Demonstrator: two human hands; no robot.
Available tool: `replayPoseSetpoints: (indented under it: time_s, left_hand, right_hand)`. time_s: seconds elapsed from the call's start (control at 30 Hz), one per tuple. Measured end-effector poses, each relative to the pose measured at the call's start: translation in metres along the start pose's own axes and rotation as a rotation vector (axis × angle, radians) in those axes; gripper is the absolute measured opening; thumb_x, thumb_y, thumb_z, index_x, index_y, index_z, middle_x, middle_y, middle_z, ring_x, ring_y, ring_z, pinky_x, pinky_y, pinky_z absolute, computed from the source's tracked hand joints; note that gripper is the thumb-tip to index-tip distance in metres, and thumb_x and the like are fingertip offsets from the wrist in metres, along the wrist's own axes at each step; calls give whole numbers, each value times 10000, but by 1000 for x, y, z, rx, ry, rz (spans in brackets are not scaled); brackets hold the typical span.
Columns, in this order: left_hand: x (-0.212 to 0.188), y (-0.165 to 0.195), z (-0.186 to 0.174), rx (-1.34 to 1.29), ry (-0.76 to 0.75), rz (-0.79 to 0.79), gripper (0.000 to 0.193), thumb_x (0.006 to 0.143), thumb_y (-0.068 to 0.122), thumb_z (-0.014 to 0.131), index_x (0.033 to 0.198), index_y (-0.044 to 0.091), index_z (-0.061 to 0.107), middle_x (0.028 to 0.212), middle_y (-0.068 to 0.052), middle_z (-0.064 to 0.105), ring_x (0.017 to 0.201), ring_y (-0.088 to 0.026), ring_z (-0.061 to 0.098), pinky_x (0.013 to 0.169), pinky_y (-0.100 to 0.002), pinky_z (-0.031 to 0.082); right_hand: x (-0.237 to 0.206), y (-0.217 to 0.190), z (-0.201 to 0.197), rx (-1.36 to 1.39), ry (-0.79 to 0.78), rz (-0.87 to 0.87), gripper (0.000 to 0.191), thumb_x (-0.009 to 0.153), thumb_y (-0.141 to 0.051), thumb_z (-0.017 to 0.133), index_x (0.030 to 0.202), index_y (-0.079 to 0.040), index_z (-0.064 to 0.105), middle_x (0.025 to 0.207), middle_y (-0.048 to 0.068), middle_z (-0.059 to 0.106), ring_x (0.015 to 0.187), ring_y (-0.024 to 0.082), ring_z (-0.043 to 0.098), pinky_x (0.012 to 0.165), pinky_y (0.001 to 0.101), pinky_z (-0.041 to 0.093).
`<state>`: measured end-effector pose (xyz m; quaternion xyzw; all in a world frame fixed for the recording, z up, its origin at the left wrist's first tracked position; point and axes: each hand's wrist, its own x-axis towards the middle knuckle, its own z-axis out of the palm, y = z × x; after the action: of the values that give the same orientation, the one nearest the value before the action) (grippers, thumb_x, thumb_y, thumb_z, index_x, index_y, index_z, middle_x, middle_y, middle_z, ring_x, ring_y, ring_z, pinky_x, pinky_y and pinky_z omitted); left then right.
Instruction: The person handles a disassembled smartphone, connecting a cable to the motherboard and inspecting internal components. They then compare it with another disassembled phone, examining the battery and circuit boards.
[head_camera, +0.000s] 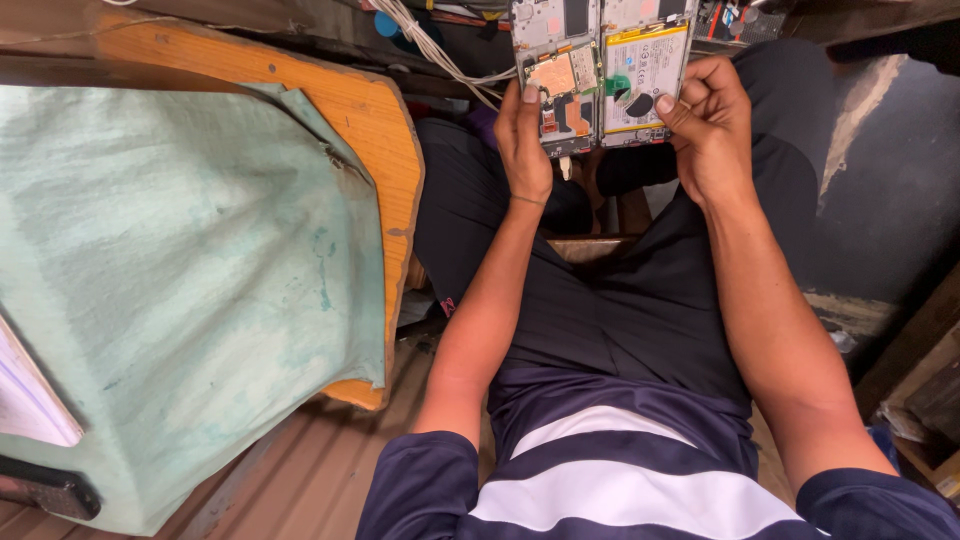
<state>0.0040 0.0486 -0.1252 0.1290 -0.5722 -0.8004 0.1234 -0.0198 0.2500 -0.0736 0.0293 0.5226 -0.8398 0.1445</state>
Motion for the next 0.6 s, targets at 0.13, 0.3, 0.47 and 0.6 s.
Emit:
replayPoseSetpoints:
  time_s: [0.13, 0.3, 0.47, 0.6]
  left_hand:
    - [0, -1, 0, -12, -4, 0, 434, 1126, 329, 480, 1280, -49, 627, 1027, -101, 711, 925, -139, 637, 856, -288, 519]
    - [0, -1, 0, -16, -10, -8, 429, 1131, 331, 482, 1259, -48, 635, 991, -92, 703, 897, -134, 626, 830, -288, 517]
    - [-1, -1, 1, -15, -9, -3, 433, 1131, 336, 483, 1269, -46, 632, 1012, -91, 703, 917, -130, 625, 849, -284, 515]
    - [-1, -1, 1, -19, -7, -5, 436, 1129, 338, 489, 1277, -48, 629, 1027, -96, 704, 928, -132, 624, 858, -283, 510]
  right_hand:
    - [0, 0, 0, 14, -3, -2, 164, 1095, 73, 623, 1179, -28, 523, 1199, 152, 742, 1104, 167, 718, 988, 318, 593]
    - [0, 1, -2, -7, 4, -1, 161, 1097, 72, 622, 1183, -27, 528, 1201, 152, 743, 1114, 170, 721, 994, 322, 596]
    - [0, 2, -3, -1, 9, 5, 165, 1091, 76, 623, 1180, -26, 528, 1204, 151, 742, 1116, 168, 717, 998, 317, 593]
    - [-1, 2, -2, -5, 11, 6, 161, 1095, 76, 622, 1177, -25, 527, 1200, 151, 739, 1102, 164, 713, 988, 313, 587]
